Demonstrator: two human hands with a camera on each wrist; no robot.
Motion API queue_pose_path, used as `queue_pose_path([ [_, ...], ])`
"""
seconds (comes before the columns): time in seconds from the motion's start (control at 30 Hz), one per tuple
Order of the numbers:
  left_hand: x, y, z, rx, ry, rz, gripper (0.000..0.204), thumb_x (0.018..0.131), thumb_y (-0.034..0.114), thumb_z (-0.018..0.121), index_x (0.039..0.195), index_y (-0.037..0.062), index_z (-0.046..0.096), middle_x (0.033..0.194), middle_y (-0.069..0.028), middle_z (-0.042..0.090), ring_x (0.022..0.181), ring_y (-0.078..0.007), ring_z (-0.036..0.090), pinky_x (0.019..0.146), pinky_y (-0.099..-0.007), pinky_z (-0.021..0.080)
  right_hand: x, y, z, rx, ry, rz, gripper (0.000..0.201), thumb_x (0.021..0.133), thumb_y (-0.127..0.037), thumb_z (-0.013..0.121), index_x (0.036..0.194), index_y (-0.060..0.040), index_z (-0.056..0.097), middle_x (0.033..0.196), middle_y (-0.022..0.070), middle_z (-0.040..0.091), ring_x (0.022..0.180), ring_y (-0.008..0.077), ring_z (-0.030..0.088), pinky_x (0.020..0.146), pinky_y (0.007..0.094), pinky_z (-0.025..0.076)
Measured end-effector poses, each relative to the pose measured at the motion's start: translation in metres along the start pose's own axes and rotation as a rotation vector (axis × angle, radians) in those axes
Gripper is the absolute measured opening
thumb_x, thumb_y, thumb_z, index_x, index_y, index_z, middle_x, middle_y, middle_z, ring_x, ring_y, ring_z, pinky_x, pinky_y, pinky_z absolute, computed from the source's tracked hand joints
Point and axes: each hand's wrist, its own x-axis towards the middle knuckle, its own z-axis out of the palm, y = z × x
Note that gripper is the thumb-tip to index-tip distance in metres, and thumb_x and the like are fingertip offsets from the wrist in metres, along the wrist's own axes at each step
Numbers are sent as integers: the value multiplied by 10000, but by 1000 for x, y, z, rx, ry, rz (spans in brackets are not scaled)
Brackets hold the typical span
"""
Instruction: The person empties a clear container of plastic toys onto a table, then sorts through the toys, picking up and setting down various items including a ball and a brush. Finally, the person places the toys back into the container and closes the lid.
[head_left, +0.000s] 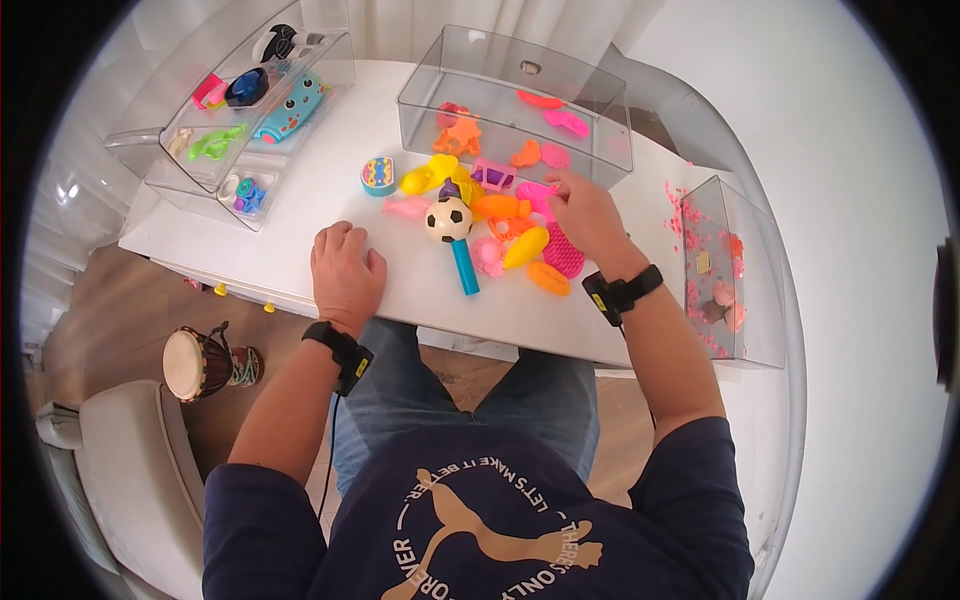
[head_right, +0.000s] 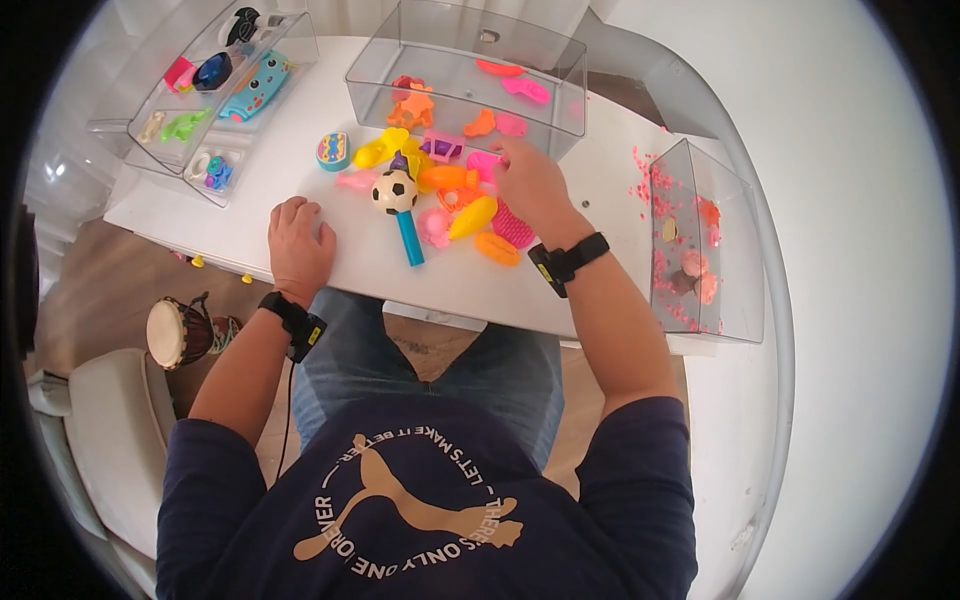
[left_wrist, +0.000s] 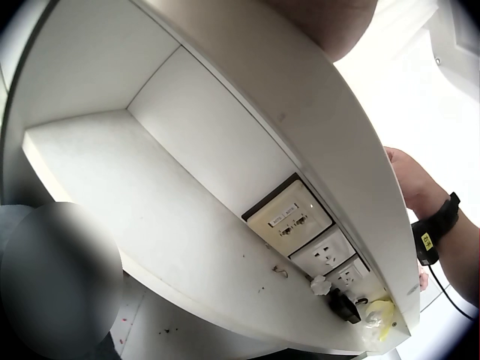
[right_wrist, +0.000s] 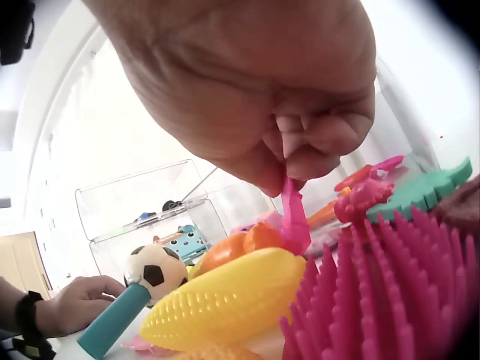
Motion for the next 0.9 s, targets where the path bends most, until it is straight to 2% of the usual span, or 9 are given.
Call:
queue_pose_path([
  [0.1, 0, -1, 0, 7, 3, 0, 273, 752, 91, 661, 1014, 17, 642, 1140, -151, 586, 1119, -344, 522, 979, -442, 427, -4, -5, -20, 1, 59, -115, 252, 869, -139, 630, 1098, -36, 655, 965, 167, 694, 882, 339, 659, 779, 408, 524],
  [0.2, 0, 1, 1, 12, -3, 4, 267, 753, 89, 660, 1010, 18, 643, 1135, -148, 588, 1117, -343, 523, 978, -441, 428, 1, -3, -38, 219, 245, -129, 207, 883, -106, 630, 1068, -24, 674, 889, 126, 692, 762, 249, 667, 679, 355, 529],
  [0.3, 1, 1, 0, 11, -8, 3, 262, 756, 88, 657, 1009, 19, 642, 1136, -142, 590, 1118, -342, 522, 977, -442, 428, 8, -13, -66, 499, 280, 53, 201, 910, -63, 621, 1100, -14, 664, 861, 29, 649, 659, 88, 598, 534, 251, 484],
  [0.43, -1, -1, 1, 15, -11, 13, 266, 761, 89, 657, 1018, 24, 634, 1138, -134, 590, 1117, -342, 520, 975, -443, 429, 22, 5, -71, 729, 341, 113, 279, 908, -36, 605, 1183, 6, 624, 981, 79, 674, 709, 118, 653, 580, 240, 492],
  [0.53, -1, -3, 4, 18, -7, 25, 271, 761, 88, 658, 1023, 26, 629, 1132, -133, 588, 1113, -343, 519, 973, -443, 430, 21, 10, -64, 830, 438, 131, 293, 883, -35, 601, 1174, -26, 636, 846, 60, 680, 664, 124, 651, 582, 226, 492],
  [0.63, -1, -4, 3, 26, 4, 37, 272, 758, 85, 657, 1022, 25, 627, 1129, -135, 588, 1108, -345, 520, 970, -446, 431, -4, 5, -73, 499, 404, 167, 261, 875, -69, 624, 1130, -33, 664, 872, 70, 698, 726, 129, 668, 622, 252, 510],
  [0.73, -1, -3, 4, 27, 7, 52, 269, 759, 82, 654, 1020, 24, 627, 1129, -138, 588, 1102, -348, 523, 966, -451, 434, -20, 37, -67, 446, 331, 77, 242, 853, -107, 666, 1080, -24, 685, 873, 66, 708, 757, 128, 670, 652, 275, 518],
  [0.83, 0, -3, 4, 31, 8, 62, 265, 761, 79, 649, 1020, 23, 627, 1126, -140, 588, 1093, -350, 527, 961, -454, 436, -38, 50, -64, 235, 91, 97, 269, 834, -125, 724, 1085, -35, 687, 923, 66, 706, 765, 123, 653, 689, 263, 510],
  [0.9, 0, -3, 4, 30, 13, 66, 263, 762, 77, 646, 1018, 22, 627, 1120, -140, 589, 1088, -351, 529, 959, -455, 437, -49, 65, -52, 108, 27, 27, 313, 804, -121, 737, 1095, -22, 678, 969, 89, 693, 832, 180, 656, 744, 304, 520],
])
